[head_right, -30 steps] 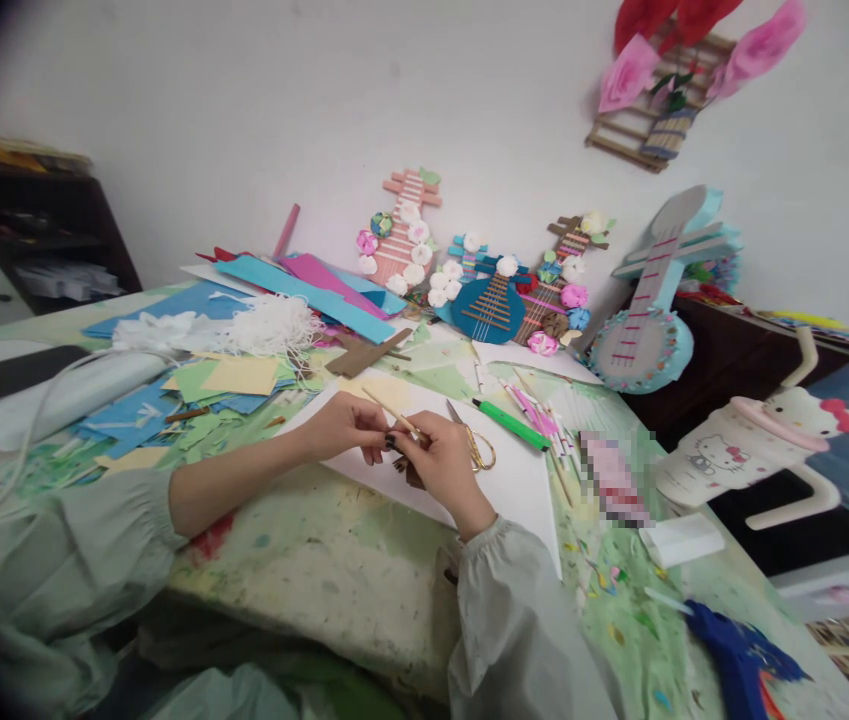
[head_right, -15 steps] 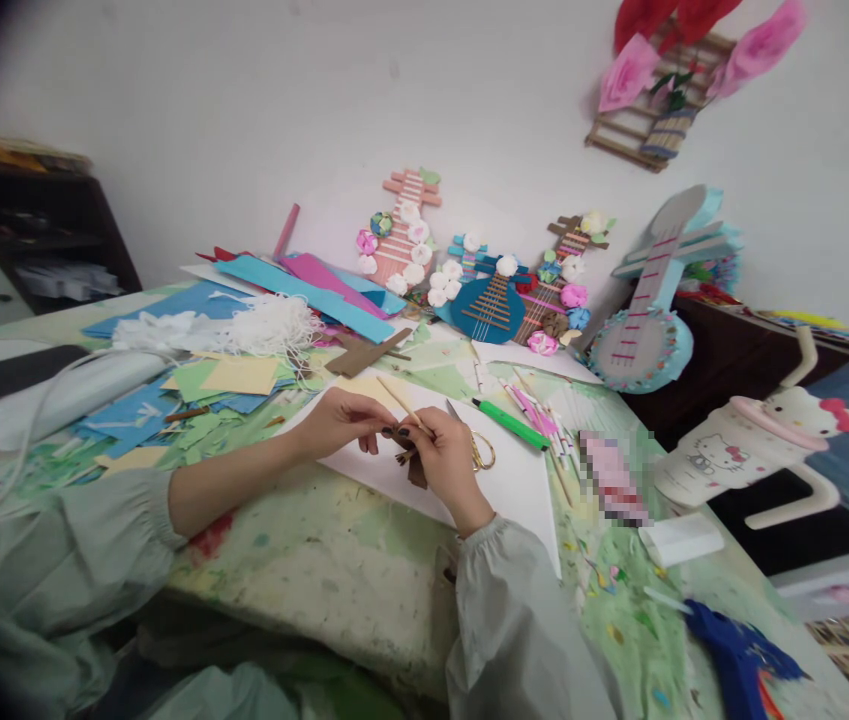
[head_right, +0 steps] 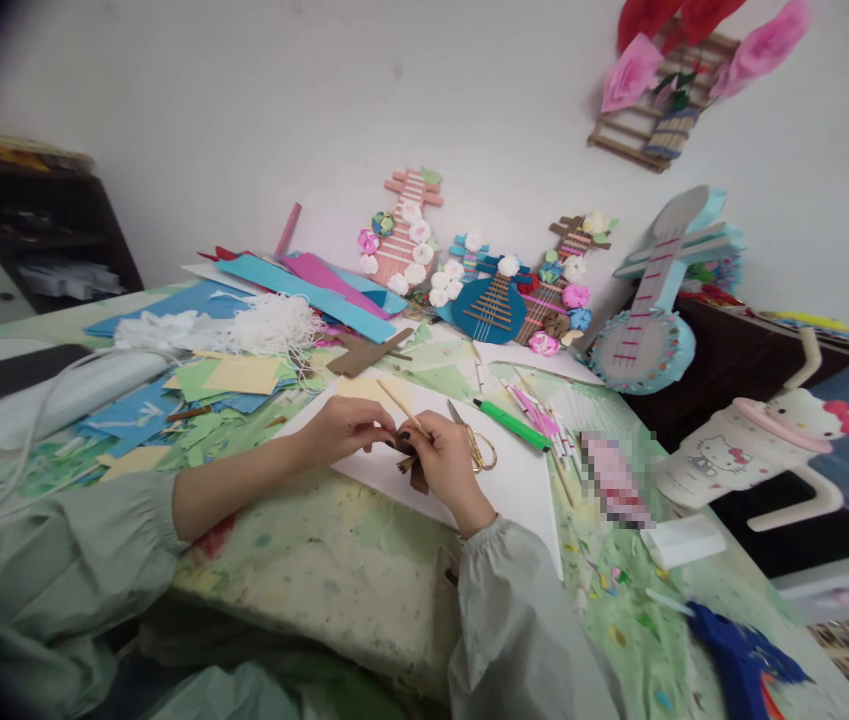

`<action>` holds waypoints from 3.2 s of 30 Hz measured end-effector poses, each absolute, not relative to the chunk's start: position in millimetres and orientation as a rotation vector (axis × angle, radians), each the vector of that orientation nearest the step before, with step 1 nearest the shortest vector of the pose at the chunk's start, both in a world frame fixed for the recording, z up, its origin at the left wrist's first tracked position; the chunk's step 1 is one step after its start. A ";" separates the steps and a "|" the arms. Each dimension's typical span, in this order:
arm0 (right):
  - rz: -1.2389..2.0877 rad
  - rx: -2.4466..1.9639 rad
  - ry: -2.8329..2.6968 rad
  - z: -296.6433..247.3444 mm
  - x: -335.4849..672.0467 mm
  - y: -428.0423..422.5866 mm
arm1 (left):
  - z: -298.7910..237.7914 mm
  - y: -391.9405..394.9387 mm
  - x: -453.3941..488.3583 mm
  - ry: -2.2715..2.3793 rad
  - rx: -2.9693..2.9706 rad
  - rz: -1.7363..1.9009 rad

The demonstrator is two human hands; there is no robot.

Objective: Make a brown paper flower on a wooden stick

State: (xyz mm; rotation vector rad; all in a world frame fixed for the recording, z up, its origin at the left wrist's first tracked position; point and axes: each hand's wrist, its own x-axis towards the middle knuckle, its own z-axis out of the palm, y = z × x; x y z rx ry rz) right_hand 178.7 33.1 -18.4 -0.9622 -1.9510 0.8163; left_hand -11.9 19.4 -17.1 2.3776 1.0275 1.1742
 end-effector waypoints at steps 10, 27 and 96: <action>0.759 -0.934 -1.998 -17.7 179.0 34.2 | -21.2 21.2 -10.5 0.989 2.348 1.229; 0.641 -0.942 -1.922 -14.1 177.5 33.8 | -20.6 10.4 8.8 0.901 1.690 1.025; 0.156 -1.023 -2.410 -3.8 177.5 27.0 | -39.2 37.9 3.8 0.792 1.403 1.029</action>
